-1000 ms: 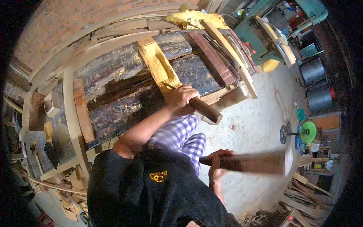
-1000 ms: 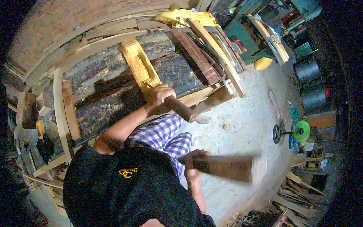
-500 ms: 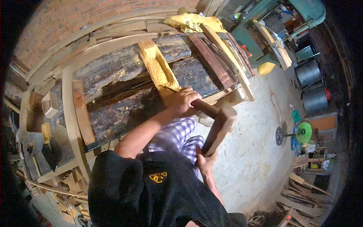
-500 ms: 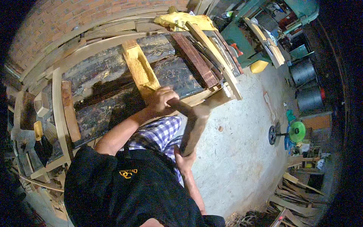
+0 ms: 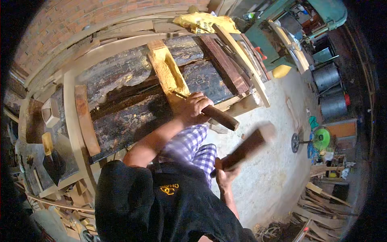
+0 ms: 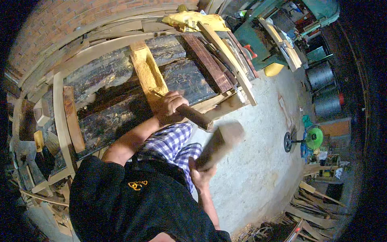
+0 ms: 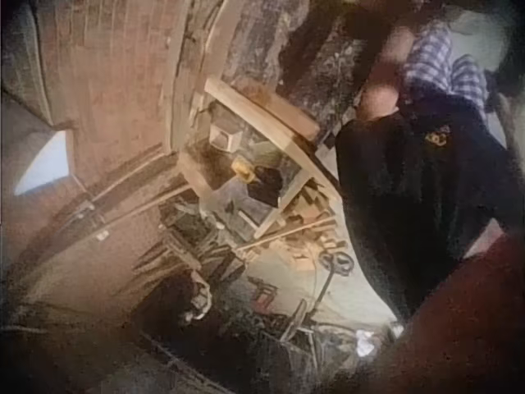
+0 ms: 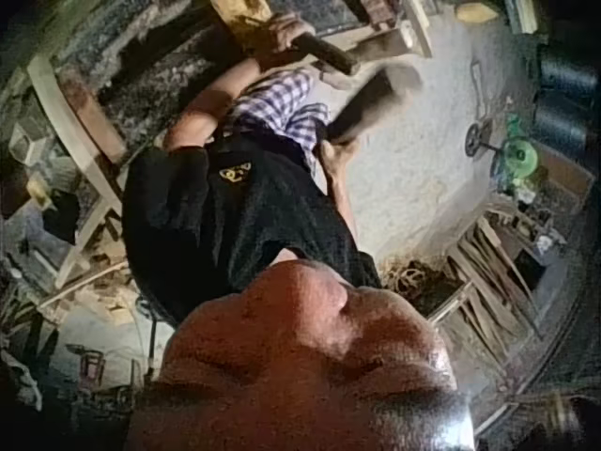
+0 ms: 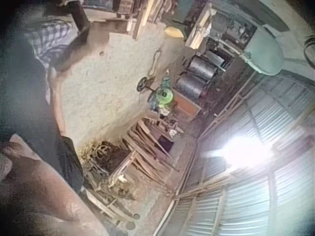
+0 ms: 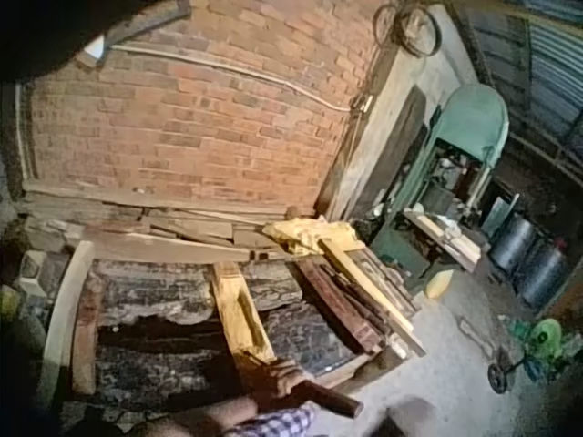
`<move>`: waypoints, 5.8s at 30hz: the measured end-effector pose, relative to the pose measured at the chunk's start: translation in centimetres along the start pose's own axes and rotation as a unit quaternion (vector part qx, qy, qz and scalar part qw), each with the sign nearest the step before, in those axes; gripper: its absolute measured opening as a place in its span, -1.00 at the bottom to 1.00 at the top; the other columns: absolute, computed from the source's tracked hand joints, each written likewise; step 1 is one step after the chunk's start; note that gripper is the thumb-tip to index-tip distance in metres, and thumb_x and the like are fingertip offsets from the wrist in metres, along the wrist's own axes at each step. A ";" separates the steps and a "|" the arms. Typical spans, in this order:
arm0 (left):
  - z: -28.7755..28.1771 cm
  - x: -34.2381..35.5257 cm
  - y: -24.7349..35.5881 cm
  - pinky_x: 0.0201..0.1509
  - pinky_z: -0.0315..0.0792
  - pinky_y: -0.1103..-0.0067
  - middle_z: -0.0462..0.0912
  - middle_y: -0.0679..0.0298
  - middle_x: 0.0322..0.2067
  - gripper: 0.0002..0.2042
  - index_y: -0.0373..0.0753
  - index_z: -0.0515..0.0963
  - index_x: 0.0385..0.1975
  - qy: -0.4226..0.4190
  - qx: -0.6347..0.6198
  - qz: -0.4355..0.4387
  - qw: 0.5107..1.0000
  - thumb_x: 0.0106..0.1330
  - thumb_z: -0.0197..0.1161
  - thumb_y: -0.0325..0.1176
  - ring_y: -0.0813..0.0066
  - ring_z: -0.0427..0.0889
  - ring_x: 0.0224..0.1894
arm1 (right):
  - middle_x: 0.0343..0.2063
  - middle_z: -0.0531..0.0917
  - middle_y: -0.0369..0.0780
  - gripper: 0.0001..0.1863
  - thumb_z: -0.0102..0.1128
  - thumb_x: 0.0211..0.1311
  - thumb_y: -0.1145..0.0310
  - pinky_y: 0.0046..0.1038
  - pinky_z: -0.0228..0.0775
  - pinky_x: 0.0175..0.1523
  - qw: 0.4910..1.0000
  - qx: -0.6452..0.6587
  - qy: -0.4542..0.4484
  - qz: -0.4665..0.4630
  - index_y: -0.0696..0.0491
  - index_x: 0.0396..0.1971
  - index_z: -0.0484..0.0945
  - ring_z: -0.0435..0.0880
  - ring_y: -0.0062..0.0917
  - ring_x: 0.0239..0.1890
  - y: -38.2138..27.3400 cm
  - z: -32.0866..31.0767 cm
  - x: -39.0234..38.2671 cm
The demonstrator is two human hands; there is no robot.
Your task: The person cuts a piece of wood with a small hand saw, then carves the wooden piece using a chisel and a wooden mallet.
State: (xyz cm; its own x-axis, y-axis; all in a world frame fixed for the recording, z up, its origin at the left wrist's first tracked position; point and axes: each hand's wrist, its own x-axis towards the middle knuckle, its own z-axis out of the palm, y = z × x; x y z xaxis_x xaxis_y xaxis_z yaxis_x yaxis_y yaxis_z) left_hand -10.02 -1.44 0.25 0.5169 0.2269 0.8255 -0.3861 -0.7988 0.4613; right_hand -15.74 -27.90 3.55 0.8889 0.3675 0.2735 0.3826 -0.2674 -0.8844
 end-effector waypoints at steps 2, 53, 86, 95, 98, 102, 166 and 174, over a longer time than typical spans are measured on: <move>0.0 -0.2 0.0 -0.40 0.38 0.48 0.47 0.33 -0.64 -0.82 -0.11 0.48 -0.54 0.023 -0.011 -0.012 1.000 -0.16 0.31 -0.30 0.34 0.51 -0.51 | -0.59 0.43 -0.32 -0.75 0.29 -0.08 0.53 -0.53 0.33 -0.49 0.992 0.117 0.014 -0.033 0.07 -0.45 0.37 0.44 -0.58 -0.60 -0.2 0.0 0.0; -2.5 -2.2 -0.1 -0.44 0.45 0.44 0.49 0.26 -0.69 -0.62 -0.17 0.43 -0.70 0.051 -0.039 -0.016 0.998 -0.13 0.52 -0.11 0.28 0.54 -0.59 | -0.52 0.53 -0.25 -0.63 0.26 0.00 0.52 -0.47 0.45 -0.36 0.981 0.161 -0.057 0.094 0.16 -0.17 0.36 0.54 -0.48 -0.53 2.2 -1.9 -2.7; -2.4 -1.0 0.6 -0.52 0.35 0.47 0.45 0.30 -0.67 -0.71 -0.16 0.43 -0.67 0.038 -0.004 0.010 0.999 -0.05 0.47 -0.24 0.36 0.48 -0.59 | -0.58 0.48 -0.26 -0.70 0.25 -0.04 0.56 -0.51 0.39 -0.41 0.993 0.040 -0.107 0.028 0.13 -0.27 0.39 0.49 -0.55 -0.54 1.5 -2.6 -2.1; -5.8 -0.6 2.1 -0.46 0.39 0.50 0.48 0.36 -0.61 -0.74 -0.09 0.48 -0.64 0.006 0.017 0.026 0.999 -0.14 0.51 -0.27 0.39 0.49 -0.51 | -0.38 0.64 -0.02 -0.51 0.41 -0.07 0.33 -0.37 0.45 -0.16 0.981 -0.086 -0.087 0.151 0.21 -0.16 0.42 0.63 -0.38 -0.32 3.8 0.7 3.4; -8.4 -1.8 1.2 -0.41 0.34 0.44 0.44 0.34 -0.61 -0.78 -0.14 0.51 -0.63 0.012 0.073 0.037 0.997 -0.06 0.46 -0.26 0.38 0.48 -0.46 | -0.37 0.64 0.05 -0.49 0.39 -0.04 0.25 -0.26 0.46 -0.16 0.971 -0.138 -0.133 0.143 0.18 -0.18 0.37 0.66 -0.20 -0.30 3.2 2.5 8.0; -11.6 -4.3 0.4 -0.33 0.34 0.48 0.50 0.39 -0.59 -0.78 -0.05 0.49 -0.67 -0.052 0.148 -0.044 0.987 -0.07 0.45 -0.20 0.41 0.46 -0.44 | -0.45 0.57 0.14 -0.49 0.38 -0.03 0.19 -0.10 0.39 -0.27 0.948 -0.248 -0.189 0.061 0.18 -0.22 0.34 0.56 0.10 -0.33 2.7 7.4 16.0; 11.2 -3.1 13.7 -0.17 0.29 0.39 0.44 0.33 -0.53 -0.84 -0.09 0.43 -0.55 -0.361 -0.162 0.180 0.901 -0.15 0.26 -0.36 0.30 0.45 -0.28 | 0.15 0.39 -0.14 -0.43 -0.12 0.36 -0.02 -0.26 0.29 0.18 0.490 0.609 -0.448 0.433 0.07 0.20 0.27 0.46 -0.38 0.08 -1.5 11.8 1.1; 14.2 -5.0 13.4 -0.20 0.32 0.38 0.44 0.32 -0.51 -0.83 -0.11 0.37 -0.57 -0.389 -0.152 0.180 0.891 -0.14 0.25 -0.36 0.28 0.47 -0.26 | 0.18 0.36 -0.16 -0.41 -0.14 0.36 -0.04 -0.26 0.26 0.20 0.425 0.652 -0.472 0.414 0.06 0.22 0.24 0.44 -0.38 0.10 -0.9 11.4 1.1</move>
State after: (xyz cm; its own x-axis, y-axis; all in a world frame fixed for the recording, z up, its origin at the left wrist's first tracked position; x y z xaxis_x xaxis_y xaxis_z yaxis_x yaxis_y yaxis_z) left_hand -6.94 -21.20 -2.26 0.6450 -0.5626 0.5171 -0.7618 -0.5270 0.3768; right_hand -17.96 -17.13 0.36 -0.1491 0.9867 -0.0654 -0.9751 -0.1577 -0.1556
